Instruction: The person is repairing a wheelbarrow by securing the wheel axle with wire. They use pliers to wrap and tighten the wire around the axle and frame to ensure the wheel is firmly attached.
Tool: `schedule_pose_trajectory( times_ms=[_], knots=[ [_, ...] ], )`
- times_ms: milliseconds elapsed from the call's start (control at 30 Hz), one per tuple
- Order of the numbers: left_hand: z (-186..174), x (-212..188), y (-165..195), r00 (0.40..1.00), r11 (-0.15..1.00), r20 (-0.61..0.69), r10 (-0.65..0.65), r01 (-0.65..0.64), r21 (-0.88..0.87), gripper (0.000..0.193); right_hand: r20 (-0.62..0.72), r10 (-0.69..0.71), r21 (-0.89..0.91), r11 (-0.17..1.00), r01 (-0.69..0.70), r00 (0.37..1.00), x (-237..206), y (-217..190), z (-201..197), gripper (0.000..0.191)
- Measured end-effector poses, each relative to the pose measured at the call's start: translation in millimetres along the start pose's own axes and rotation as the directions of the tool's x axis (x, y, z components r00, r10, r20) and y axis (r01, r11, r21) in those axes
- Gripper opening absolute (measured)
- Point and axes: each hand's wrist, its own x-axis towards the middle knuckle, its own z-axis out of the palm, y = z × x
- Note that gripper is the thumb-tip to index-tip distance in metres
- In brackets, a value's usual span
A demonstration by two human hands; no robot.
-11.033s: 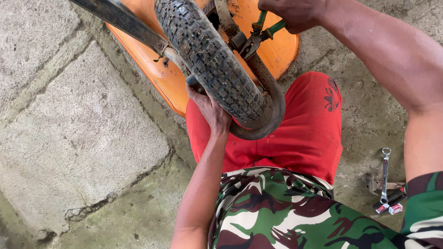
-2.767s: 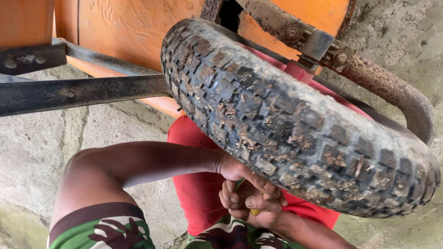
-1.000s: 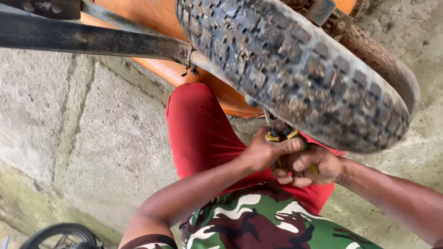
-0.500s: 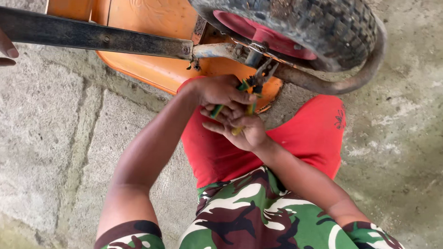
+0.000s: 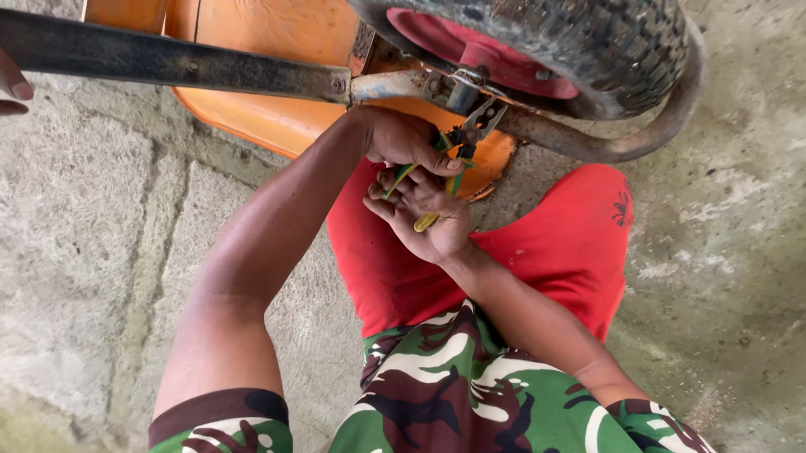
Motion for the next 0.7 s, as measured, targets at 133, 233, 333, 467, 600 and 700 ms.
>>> schedule_pose_trajectory(
  times_ms=[133,233,333,467,600,700],
  knots=[
    [-5,-1,1,0.999,0.997,0.048,0.008,-0.004,-0.082,0.045,-0.026,-0.061,0.006,0.998,0.061,0.998,5,4,13,0.048],
    [-5,-7,3,0.998,0.998,0.032,-0.057,0.058,-0.018,0.049,-0.173,-0.048,-0.028,0.999,0.044,0.984,8,-3,31,0.074],
    [-2,-10,8,0.997,0.992,-0.014,-0.069,0.071,0.105,0.061,-0.183,-0.065,0.03,0.997,0.072,0.981,7,-6,42,0.07],
    [3,-17,25,0.993,0.98,-0.03,-0.115,0.119,0.161,0.063,-0.222,-0.118,-0.007,0.993,0.119,0.968,11,4,28,0.047],
    [27,-38,43,0.93,0.926,-0.366,0.029,0.113,0.361,0.066,-0.223,-0.122,0.007,0.992,0.127,0.967,14,22,-6,0.032],
    [65,-35,55,0.765,0.862,-0.641,-0.061,0.364,0.352,0.076,-0.402,-0.128,0.094,0.979,0.18,0.906,7,32,-23,0.032]
  ],
)
